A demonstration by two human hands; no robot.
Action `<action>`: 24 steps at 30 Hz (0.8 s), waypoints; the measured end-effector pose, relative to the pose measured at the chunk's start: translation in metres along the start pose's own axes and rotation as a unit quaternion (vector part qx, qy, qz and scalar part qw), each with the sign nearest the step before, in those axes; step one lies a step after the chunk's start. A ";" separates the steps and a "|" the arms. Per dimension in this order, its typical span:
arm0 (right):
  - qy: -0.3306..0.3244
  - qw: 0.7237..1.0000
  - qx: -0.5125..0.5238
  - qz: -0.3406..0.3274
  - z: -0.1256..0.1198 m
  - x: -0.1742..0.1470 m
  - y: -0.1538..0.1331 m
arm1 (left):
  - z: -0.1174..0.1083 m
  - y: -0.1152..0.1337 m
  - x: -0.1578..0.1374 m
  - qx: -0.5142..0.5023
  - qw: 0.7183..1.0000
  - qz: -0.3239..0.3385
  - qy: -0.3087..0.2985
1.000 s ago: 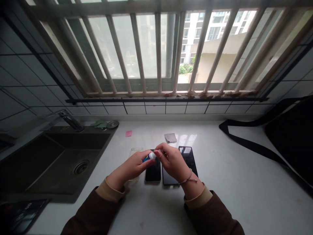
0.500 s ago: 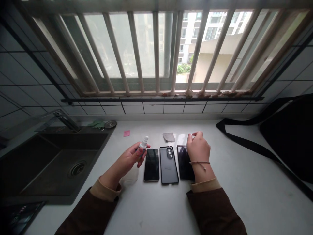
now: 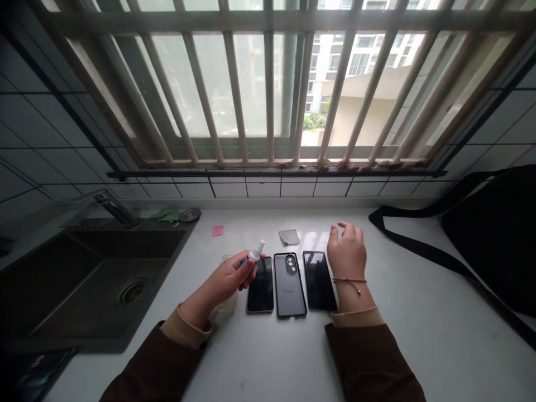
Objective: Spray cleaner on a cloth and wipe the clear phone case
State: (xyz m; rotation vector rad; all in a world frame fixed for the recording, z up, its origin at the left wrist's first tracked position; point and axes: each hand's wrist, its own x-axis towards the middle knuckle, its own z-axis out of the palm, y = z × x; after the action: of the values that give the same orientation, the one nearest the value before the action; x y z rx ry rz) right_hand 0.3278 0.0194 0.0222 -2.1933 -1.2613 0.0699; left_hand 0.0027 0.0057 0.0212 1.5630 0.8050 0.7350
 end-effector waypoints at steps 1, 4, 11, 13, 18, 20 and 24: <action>0.045 0.991 0.099 -0.072 -0.002 -0.006 -0.009 | 0.001 -0.001 0.000 -0.016 1.000 -0.001 -0.005; -0.103 0.922 0.316 -0.197 0.000 -0.031 -0.038 | 0.004 -0.001 0.000 -0.064 0.997 -0.004 -0.034; -0.417 0.743 0.459 -0.252 0.014 -0.099 -0.084 | 0.015 -0.001 -0.004 -0.079 0.990 -0.029 -0.114; -0.403 0.744 0.486 -0.216 0.013 -0.105 -0.092 | 0.016 -0.003 -0.003 -0.081 0.991 -0.031 -0.097; -0.287 0.907 0.242 -0.191 0.007 -0.053 -0.100 | 0.016 -0.013 0.002 -0.090 0.995 -0.037 -0.005; -0.239 0.945 0.038 -0.218 0.011 -0.019 -0.098 | 0.016 -0.014 0.003 -0.050 0.998 -0.032 0.009; -0.201 0.949 -0.080 -0.229 0.031 0.028 -0.092 | 0.016 -0.010 0.001 -0.006 1.000 -0.024 0.004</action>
State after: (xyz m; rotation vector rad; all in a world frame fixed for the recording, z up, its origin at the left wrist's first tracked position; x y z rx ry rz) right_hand 0.2617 0.0907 0.0516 -2.0173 -2.0435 0.2446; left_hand 0.0159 -0.0014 0.0087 1.5255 0.8385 0.7109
